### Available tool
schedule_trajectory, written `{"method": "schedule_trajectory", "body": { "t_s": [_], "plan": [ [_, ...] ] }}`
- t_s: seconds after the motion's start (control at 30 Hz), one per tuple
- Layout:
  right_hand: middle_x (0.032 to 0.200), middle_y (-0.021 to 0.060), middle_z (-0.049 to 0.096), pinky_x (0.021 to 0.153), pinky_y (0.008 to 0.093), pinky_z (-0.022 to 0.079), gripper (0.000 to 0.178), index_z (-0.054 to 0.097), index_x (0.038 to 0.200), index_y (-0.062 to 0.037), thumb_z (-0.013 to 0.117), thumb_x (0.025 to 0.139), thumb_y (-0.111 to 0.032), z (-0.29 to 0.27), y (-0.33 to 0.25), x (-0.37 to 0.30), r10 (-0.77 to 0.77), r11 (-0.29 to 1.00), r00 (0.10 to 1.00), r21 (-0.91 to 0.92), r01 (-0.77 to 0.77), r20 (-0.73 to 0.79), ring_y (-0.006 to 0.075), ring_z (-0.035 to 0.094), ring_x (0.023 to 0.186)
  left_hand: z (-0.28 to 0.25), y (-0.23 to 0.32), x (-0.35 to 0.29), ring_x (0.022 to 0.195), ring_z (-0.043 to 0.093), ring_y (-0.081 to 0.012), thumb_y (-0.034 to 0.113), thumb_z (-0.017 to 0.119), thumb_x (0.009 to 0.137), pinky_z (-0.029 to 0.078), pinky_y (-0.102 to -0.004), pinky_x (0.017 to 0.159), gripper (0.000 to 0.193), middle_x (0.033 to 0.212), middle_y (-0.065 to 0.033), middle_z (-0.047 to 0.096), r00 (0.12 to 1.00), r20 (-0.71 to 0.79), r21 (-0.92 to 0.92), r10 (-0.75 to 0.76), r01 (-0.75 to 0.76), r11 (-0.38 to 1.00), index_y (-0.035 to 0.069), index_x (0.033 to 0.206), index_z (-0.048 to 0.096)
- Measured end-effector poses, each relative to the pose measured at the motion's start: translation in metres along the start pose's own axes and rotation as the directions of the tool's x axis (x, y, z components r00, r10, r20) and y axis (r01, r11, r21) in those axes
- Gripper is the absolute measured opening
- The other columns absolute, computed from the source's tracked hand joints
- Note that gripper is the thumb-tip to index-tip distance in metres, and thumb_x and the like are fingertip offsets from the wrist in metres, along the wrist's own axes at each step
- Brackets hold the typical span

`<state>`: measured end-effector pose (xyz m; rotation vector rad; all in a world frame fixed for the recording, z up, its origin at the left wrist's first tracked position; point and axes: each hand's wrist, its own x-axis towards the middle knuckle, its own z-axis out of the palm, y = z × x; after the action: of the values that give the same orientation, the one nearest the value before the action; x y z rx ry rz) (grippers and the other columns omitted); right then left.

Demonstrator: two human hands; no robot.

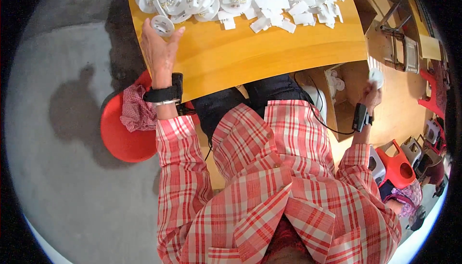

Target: The person assembles small white plastic components by hand, joining circular plastic bases and rectangular plastic inserts on a workbench.

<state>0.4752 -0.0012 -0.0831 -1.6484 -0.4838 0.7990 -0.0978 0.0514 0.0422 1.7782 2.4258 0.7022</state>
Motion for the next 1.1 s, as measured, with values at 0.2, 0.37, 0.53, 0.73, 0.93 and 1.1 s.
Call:
{"method": "schedule_trajectory", "body": {
  "t_s": [0.2, 0.37, 0.53, 0.73, 0.93, 1.1],
  "plan": [
    [0.066, 0.0043, 0.056, 0.038, 0.0191, 0.043, 0.018, 0.051, 0.101, 0.0010, 0.048, 0.088, -0.011, -0.050, 0.113, 0.000, 0.616, 0.786, 0.786, 0.030, -0.618, 0.057, 0.0078, 0.049, 0.046, 0.012, -0.024, 0.007, 0.112, 0.047, -0.0325, 0.028, 0.079, 0.065, 0.037, -0.0373, 0.096, 0.084, 0.123, -0.0237, 0.044, 1.000, 0.022, -0.169, 0.012, -0.008, 0.986, -0.008, 0.126, 0.034],
    [0.061, 0.0059, 0.055, 0.039, 0.0244, 0.034, 0.022, 0.058, 0.079, 0.0011, 0.052, 0.087, -0.018, -0.060, 0.144, -0.020, 0.654, 0.747, 0.750, -0.245, -0.618, 0.100, 0.0122, 0.044, 0.042, 0.015, -0.009, -0.004, 0.103, 0.051, -0.0291, 0.027, 0.081, 0.063, 0.041, -0.0366, 0.089, 0.076, 0.113, -0.0187, 0.049, 0.985, -0.090, -0.016, 0.148, -0.150, 0.989, -0.007, 0.118, 0.041],
    [0.062, 0.0070, 0.056, 0.040, 0.0233, 0.036, 0.015, 0.055, 0.081, -0.0047, 0.052, 0.087, -0.017, -0.056, 0.129, -0.021, 0.464, 0.882, 0.875, -0.165, -0.441, 0.140, 0.0115, 0.046, 0.045, 0.018, 0.001, -0.024, 0.098, 0.049, -0.0306, 0.020, 0.080, 0.063, 0.042, -0.0372, 0.084, 0.072, 0.105, -0.0190, 0.049, 0.995, -0.064, -0.265, 0.078, -0.092, 0.960, -0.004, 0.116, 0.038],
    [0.069, 0.0063, 0.059, 0.051, 0.0210, 0.042, 0.015, 0.053, 0.096, -0.0006, 0.054, 0.088, -0.013, -0.008, 0.047, 0.016, -0.224, 0.950, 0.973, -0.236, 0.206, -0.052, 0.0099, 0.052, 0.058, 0.019, 0.032, -0.050, 0.072, 0.057, -0.0149, 0.007, 0.077, 0.069, 0.044, -0.0220, 0.054, 0.067, 0.096, -0.0126, 0.055, 0.968, 0.199, -0.794, -0.155, 0.252, 0.554, 0.002, 0.115, 0.029],
    [0.085, 0.0054, 0.061, 0.066, 0.0235, 0.046, 0.020, 0.055, 0.103, -0.0002, 0.056, 0.088, -0.014, 0.115, -0.072, -0.052, -0.593, 0.764, 0.795, -0.226, 0.605, 0.124, 0.0117, 0.057, 0.072, 0.035, 0.050, -0.068, 0.068, 0.056, -0.0128, 0.005, 0.075, 0.070, 0.040, -0.0224, 0.050, 0.065, 0.092, -0.0108, 0.055, 0.965, 0.193, -0.872, -0.177, 0.252, 0.421, 0.004, 0.115, 0.028],
    [0.077, 0.0047, 0.061, 0.062, 0.0253, 0.047, 0.009, 0.061, 0.092, -0.0070, 0.061, 0.083, -0.009, 0.175, -0.095, -0.109, -0.548, 0.600, 0.546, -0.157, 0.785, 0.634, 0.0134, 0.059, 0.067, 0.040, 0.065, -0.075, 0.087, 0.053, -0.0169, 0.011, 0.079, 0.065, 0.047, -0.0276, 0.075, 0.070, 0.103, -0.0121, 0.048, 0.981, 0.149, -0.796, -0.125, 0.194, 0.574, 0.000, 0.115, 0.031]
  ]
}}
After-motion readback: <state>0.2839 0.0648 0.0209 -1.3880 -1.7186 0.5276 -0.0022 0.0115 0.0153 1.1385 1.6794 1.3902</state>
